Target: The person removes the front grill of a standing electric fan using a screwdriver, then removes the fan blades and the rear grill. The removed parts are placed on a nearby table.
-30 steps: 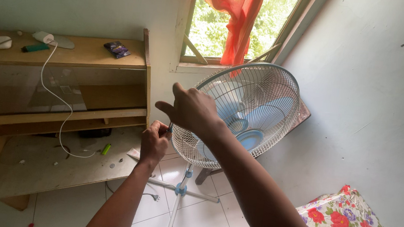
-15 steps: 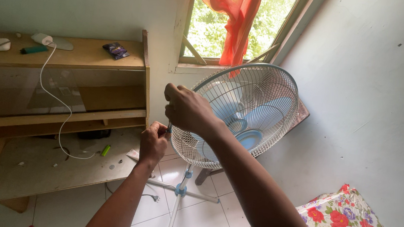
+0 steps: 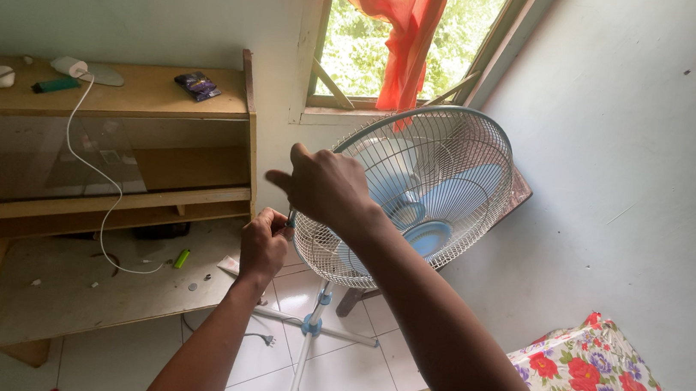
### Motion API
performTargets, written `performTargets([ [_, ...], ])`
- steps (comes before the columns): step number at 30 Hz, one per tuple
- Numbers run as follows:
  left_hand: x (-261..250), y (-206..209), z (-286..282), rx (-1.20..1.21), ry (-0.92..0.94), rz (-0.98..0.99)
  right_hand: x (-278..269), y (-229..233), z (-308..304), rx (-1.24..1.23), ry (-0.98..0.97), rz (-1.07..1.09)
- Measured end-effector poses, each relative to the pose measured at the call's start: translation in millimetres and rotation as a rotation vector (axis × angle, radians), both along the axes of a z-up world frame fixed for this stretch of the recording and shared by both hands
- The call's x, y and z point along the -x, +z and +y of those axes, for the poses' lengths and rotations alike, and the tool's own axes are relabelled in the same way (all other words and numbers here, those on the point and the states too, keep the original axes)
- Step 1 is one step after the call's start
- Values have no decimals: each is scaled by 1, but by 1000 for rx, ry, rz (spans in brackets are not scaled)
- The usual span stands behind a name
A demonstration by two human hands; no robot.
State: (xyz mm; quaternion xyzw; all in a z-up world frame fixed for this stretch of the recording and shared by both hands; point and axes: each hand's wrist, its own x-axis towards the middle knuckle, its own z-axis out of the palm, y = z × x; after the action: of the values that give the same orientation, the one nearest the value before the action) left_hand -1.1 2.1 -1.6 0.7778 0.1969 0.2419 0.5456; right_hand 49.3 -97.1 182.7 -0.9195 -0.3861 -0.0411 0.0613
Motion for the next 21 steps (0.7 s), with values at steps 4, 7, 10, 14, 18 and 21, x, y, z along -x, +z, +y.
performTargets([
  [4,1,1,1,-24,-3,-17,-3,-2,1,-199,202,-43],
  [7,2,1,0,-8,-9,-9,-4,-4,1,-223,217,-99],
  [10,1,1,1,-11,-11,-5,-4,-4,4,-55,65,-48],
  [14,0,-2,1,-35,-7,-51,-1,-3,3,-297,250,-75],
  [18,-1,-5,2,-12,-13,-1,4,-2,7,-60,-14,-30],
  [21,-2,-5,3,-46,-15,-64,6,2,7,-78,-5,-20],
])
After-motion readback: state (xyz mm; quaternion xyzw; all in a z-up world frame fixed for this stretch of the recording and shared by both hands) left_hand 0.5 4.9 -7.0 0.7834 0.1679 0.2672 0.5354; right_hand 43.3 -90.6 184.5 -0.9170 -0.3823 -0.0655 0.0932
